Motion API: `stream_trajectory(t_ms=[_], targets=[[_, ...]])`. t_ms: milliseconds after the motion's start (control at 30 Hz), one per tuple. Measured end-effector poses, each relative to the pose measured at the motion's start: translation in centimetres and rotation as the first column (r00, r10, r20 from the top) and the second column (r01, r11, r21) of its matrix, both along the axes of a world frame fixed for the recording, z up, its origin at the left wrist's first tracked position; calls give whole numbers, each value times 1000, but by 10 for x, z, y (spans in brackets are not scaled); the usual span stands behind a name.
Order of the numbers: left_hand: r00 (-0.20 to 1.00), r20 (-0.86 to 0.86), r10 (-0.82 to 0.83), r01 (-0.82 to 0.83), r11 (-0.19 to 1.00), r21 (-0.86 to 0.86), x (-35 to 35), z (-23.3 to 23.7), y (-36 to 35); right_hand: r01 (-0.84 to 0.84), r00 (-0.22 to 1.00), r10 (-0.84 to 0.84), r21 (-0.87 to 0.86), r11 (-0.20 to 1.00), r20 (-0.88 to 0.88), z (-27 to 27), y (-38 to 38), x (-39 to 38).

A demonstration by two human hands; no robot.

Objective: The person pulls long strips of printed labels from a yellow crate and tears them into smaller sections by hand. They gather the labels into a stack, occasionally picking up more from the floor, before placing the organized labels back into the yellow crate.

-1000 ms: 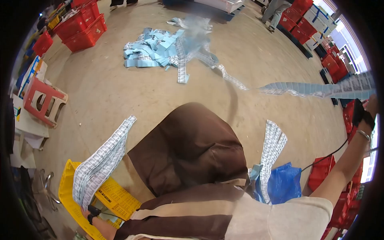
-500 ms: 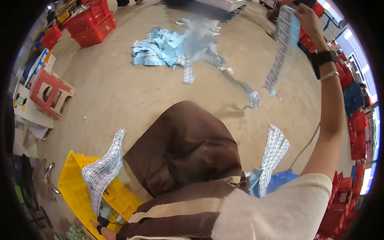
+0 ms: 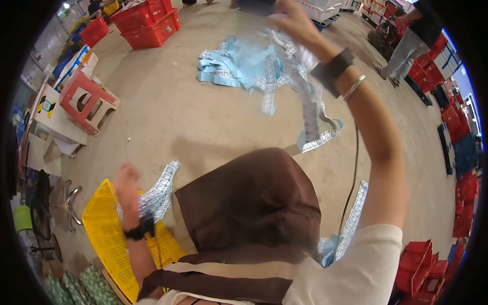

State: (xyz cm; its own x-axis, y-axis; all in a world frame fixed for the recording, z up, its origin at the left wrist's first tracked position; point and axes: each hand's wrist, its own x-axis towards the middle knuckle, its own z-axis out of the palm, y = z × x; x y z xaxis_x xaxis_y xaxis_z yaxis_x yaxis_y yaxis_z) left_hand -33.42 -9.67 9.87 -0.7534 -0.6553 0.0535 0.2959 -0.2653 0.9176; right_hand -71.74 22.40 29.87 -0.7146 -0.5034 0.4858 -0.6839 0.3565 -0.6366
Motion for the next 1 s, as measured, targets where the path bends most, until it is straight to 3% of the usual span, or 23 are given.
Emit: stream_trajectory(t_ms=[33,67,100,133,167,200,233,267,300,333,400,467,533,600,667,800,867,1000], targets=[[986,-9,-167,161,962,-220,-38,34,59,-32,874,3,-52,998,-485,-12,-18,7],[911,-19,-413,410,895,175,-71,31,82,-24,749,18,1,1000,-662,-16,-32,22],[768,-124,-629,641,751,160,-98,44,114,-66,906,62,6,998,-418,-28,-41,21],[653,-134,-746,757,633,162,-120,53,138,-77,851,156,173,982,-502,-29,-47,35],[561,-222,-798,817,489,307,-138,65,159,-26,911,93,170,985,-402,-32,-53,57],[543,-318,-777,815,397,421,-154,67,172,-56,891,135,190,980,-433,-41,-55,68],[547,-409,-730,818,361,448,-169,60,176,35,946,58,278,960,-318,-44,-60,92],[545,-518,-659,821,292,491,-180,48,174,32,882,104,280,960,-460,-56,-58,99],[567,-551,-612,813,308,494,-188,40,168,-34,936,156,360,932,-315,-51,-56,116],[592,-577,-563,799,313,514,-192,37,162,-49,939,164,357,933,-301,-54,-52,128],[763,-404,-504,643,533,550,-189,63,157,-68,939,170,321,944,-300,-66,-44,145],[764,-443,-468,644,575,504,-192,51,134,-115,951,198,323,939,-239,-76,-35,158],[879,-311,-361,475,721,505,-195,45,104,-129,942,209,292,948,-262,-85,-30,164],[920,-334,-204,366,751,550,-201,47,66,-143,935,219,267,953,-278,-94,-22,163],[938,-335,-91,251,843,476,-202,60,35,-165,931,253,312,935,-264,-106,-11,155],[922,-386,25,169,872,459,-194,84,-15,-211,900,324,359,909,-290,-143,6,128],[917,-383,110,46,926,376,-188,96,-26,-214,905,336,404,889,-261,-162,11,116],[897,-418,145,-14,954,300,-178,116,-43,-282,889,423,519,807,-176,-192,16,98]])
